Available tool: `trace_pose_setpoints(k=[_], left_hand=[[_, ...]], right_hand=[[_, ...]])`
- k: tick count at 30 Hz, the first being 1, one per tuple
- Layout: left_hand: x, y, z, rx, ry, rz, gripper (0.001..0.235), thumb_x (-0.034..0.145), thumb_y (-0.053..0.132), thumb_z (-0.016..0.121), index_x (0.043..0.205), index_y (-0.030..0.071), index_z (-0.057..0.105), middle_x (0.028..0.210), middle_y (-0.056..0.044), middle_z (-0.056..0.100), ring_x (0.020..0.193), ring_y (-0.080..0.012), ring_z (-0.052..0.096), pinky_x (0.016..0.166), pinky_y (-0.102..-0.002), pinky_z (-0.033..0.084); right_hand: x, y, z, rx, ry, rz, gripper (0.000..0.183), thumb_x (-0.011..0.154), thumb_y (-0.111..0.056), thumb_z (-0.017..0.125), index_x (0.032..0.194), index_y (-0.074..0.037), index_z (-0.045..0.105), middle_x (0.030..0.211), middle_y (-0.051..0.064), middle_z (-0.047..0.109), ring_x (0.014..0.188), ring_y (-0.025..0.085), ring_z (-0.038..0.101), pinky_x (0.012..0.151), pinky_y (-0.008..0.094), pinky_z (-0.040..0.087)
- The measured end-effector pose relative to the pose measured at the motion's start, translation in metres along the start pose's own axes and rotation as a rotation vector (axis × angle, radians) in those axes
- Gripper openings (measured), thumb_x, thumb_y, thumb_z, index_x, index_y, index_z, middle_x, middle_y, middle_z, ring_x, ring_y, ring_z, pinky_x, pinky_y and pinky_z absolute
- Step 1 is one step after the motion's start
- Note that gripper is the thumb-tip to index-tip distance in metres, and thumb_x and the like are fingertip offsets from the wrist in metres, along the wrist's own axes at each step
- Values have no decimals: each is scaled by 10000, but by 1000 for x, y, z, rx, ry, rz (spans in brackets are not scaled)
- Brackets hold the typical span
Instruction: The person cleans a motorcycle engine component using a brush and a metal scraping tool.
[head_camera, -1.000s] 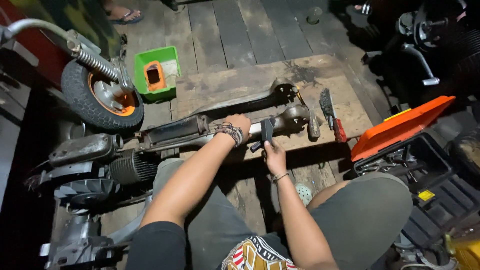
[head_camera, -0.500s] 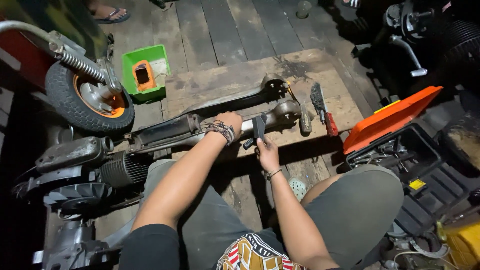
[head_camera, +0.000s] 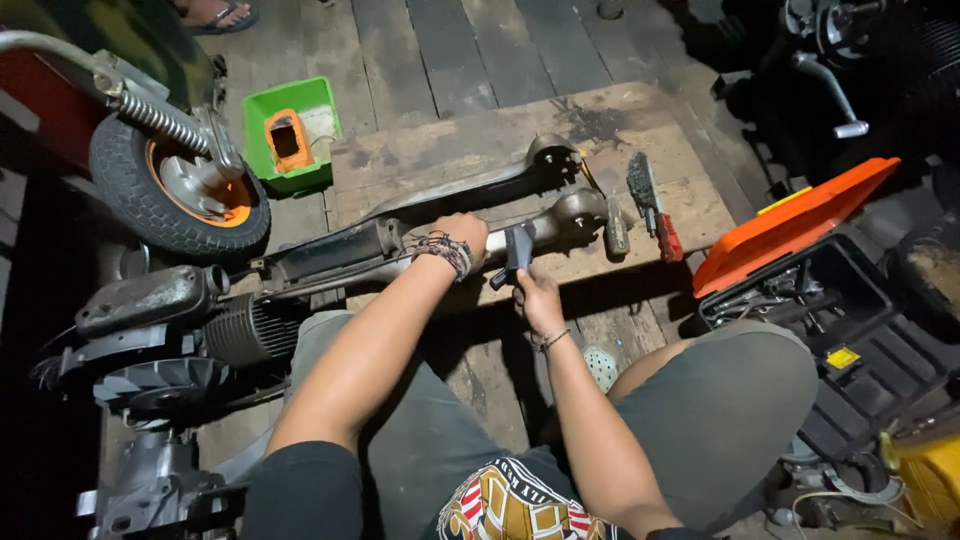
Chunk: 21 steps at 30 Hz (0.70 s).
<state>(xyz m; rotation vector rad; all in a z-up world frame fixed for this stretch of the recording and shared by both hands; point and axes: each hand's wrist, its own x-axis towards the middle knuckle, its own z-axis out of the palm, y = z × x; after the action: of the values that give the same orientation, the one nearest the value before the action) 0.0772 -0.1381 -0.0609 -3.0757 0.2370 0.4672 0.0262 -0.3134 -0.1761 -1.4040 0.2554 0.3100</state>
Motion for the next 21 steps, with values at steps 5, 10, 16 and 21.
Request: trace_pose_setpoints(k=[5, 10, 16, 21], left_hand=[[-7, 3, -7, -9, -8, -1, 358, 860, 350, 762, 1027, 35, 798, 1008, -154, 784, 1038, -336, 753, 900, -475, 600], [-6, 1, -2, 7, -11, -17, 324, 858, 341, 761, 997, 52, 807, 962, -139, 787, 1003, -322, 763, 857, -472, 614], [-2, -1, 5, 1, 33, 11, 330, 849, 335, 774, 999, 42, 802, 985, -147, 785, 1010, -330, 759, 885, -470, 604], [-1, -4, 2, 20, 57, 23, 342, 842, 346, 781, 1003, 44, 801, 996, -140, 774, 1012, -335, 747, 901, -475, 589]], right_hand=[[-1, -3, 1, -36, 15, -10, 231, 1029, -201, 559, 1036, 11, 652, 488, 63, 455, 352, 150, 471, 322, 277, 379], [-3, -10, -7, 10, -38, 46, 250, 1037, -181, 555, 1087, 59, 606, 526, 61, 414, 360, 160, 439, 326, 300, 373], [23, 5, -16, -133, -82, 67, 273, 1038, -235, 554, 1043, 24, 639, 516, 85, 467, 347, 186, 497, 316, 327, 413], [0, -13, -15, -75, -108, 112, 357, 1058, -252, 518, 1189, 72, 593, 555, 39, 431, 354, 159, 476, 323, 343, 429]])
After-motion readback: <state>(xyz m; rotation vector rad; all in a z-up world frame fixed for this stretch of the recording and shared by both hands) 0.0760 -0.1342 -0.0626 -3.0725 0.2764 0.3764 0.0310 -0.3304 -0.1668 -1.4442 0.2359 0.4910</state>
